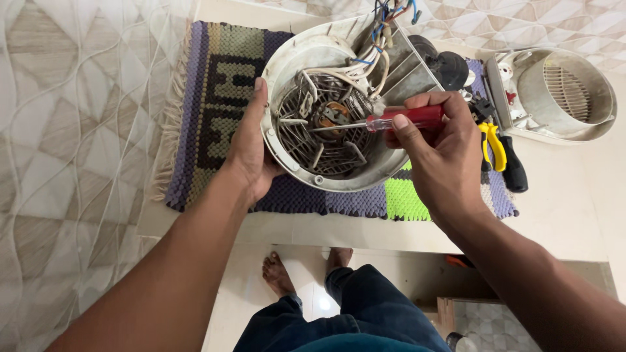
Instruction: The person uses a screwdriver to adjust and tighten connections on the internal wiring of a disassembled electric fan motor. They repeatedly probe and secure wire terminals within the motor housing while holding the fan casing steady.
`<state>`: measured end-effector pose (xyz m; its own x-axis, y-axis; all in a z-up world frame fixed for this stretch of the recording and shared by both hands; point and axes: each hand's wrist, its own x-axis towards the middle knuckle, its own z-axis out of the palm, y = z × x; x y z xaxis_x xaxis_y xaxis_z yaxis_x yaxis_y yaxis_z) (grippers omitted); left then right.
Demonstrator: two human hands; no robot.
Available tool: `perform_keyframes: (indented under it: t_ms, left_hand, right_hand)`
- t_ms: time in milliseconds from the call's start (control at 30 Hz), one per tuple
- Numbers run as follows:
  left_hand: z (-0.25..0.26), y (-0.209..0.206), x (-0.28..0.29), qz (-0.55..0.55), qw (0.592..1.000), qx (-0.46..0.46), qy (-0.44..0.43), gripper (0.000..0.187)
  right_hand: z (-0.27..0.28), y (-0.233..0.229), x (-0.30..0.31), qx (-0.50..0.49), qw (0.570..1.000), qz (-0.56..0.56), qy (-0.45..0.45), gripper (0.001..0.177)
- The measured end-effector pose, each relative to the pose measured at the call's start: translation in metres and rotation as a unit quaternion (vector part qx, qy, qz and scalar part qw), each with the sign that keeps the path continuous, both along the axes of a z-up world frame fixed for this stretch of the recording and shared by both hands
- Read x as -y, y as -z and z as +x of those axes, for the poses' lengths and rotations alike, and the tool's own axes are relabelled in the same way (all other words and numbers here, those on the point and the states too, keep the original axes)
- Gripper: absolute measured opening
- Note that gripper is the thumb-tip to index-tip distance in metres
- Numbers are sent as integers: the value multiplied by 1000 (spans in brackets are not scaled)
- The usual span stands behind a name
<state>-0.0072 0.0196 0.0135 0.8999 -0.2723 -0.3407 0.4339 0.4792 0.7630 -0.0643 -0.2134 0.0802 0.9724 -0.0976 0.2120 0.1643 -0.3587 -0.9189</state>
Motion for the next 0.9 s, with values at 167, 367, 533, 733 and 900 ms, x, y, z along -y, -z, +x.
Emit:
perform_keyframes:
  t_ms: [167,367,533,733,900]
  left_hand:
    - [2,4,-2,66,997,-25,25,105]
    - [5,17,-5,60,998,6,36,108]
    - [4,28,-8,38,999,-7,28,113]
    - [-3,43,-11,-81,995,-62,-9,123]
    - [-4,49,0,-107,990,-82,-45,116]
  right_hand:
    - [-1,-4,1,-19,1000,-3,10,22]
    - [1,-1,3,-11,1000,15,13,23]
    - [2,1,4,-16,1000,23,11,23]
    - [0,1,7,-13,1000,21,4,22]
    - [-1,2,9,-5,999,24,21,21]
